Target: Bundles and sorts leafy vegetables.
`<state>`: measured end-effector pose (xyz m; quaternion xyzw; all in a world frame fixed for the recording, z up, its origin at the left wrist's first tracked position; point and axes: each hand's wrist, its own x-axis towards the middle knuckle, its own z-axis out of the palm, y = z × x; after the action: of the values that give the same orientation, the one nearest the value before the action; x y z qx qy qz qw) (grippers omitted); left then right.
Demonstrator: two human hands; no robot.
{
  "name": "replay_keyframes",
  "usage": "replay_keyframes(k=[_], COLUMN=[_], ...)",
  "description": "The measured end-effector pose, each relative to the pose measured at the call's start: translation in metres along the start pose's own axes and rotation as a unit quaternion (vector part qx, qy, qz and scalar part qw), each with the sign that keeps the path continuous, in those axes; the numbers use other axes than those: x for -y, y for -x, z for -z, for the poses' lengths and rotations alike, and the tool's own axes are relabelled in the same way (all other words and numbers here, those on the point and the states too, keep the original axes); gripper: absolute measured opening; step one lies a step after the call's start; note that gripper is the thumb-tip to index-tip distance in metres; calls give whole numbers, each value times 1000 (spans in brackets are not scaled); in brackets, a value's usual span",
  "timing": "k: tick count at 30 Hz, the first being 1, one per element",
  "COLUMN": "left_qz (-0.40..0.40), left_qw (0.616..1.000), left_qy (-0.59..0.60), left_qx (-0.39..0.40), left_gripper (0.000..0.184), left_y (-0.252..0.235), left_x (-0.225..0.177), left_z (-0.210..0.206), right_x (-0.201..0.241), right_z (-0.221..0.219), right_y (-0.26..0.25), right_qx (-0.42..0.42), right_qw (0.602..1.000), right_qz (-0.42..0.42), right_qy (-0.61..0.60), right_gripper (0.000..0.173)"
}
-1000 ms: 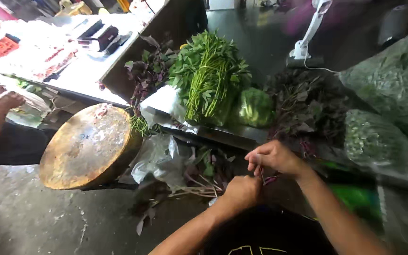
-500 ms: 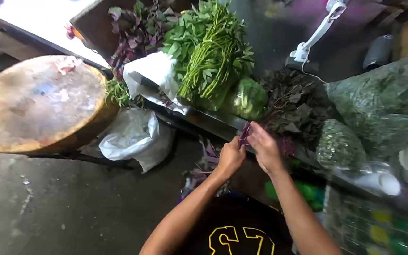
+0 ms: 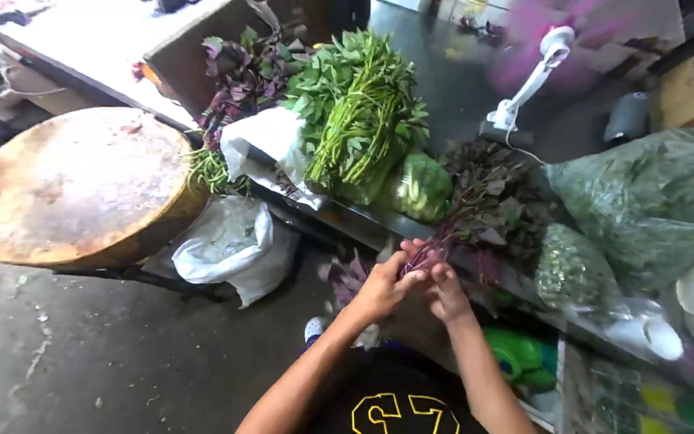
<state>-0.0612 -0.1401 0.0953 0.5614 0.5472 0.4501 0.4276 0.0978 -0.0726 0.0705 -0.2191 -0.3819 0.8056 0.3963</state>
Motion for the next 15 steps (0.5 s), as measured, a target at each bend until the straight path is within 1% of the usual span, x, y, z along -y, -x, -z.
replay_keyframes(k=[2,3,4,5,6,7,8,9,10,11,13,14,15], left_qz=[12,10,10,15,12,-6,-42,-88,-128,-163,-189,-182,-168], left_qw=[999,997,989,978,964,953,946,941,942,947,967,977,984], left_qy=[-32,-74,-122,-165,-198,-223,-238,-246,-240,-218,-144,-101,-58], left_qx=[14,35,77,129,176,206,218,215,199,168,90,49,8], left_gripper=[36,36,36,37,38,35,33,30,29,29,29,30,31], left_y=[4,7,9,11,13,16,17,18,17,15,8,4,2], left_x=[5,8,10,10,9,8,8,7,5,3,-7,-15,-24], left_z=[6,7,7,6,4,2,1,3,6,10,17,19,18], right_x=[13,23,35,46,53,57,57,55,51,46,31,23,15], right_z=[0,2,3,1,-1,-4,-7,-9,-10,-13,-26,-33,-40], right_y=[-7,-11,-16,-20,-24,-29,-33,-36,-37,-37,-33,-32,-31], right_qx=[29,51,69,84,100,118,130,127,102,64,-13,-21,-8], right_qw=[991,975,955,932,909,887,878,888,913,941,985,996,1000], right_qz=[14,3,-26,-74,-130,-184,-220,-233,-223,-201,-125,-71,-16], right_qy=[132,215,287,344,384,406,403,376,327,264,114,41,-22], right_gripper=[88,89,84,74,64,57,49,40,34,31,38,41,39])
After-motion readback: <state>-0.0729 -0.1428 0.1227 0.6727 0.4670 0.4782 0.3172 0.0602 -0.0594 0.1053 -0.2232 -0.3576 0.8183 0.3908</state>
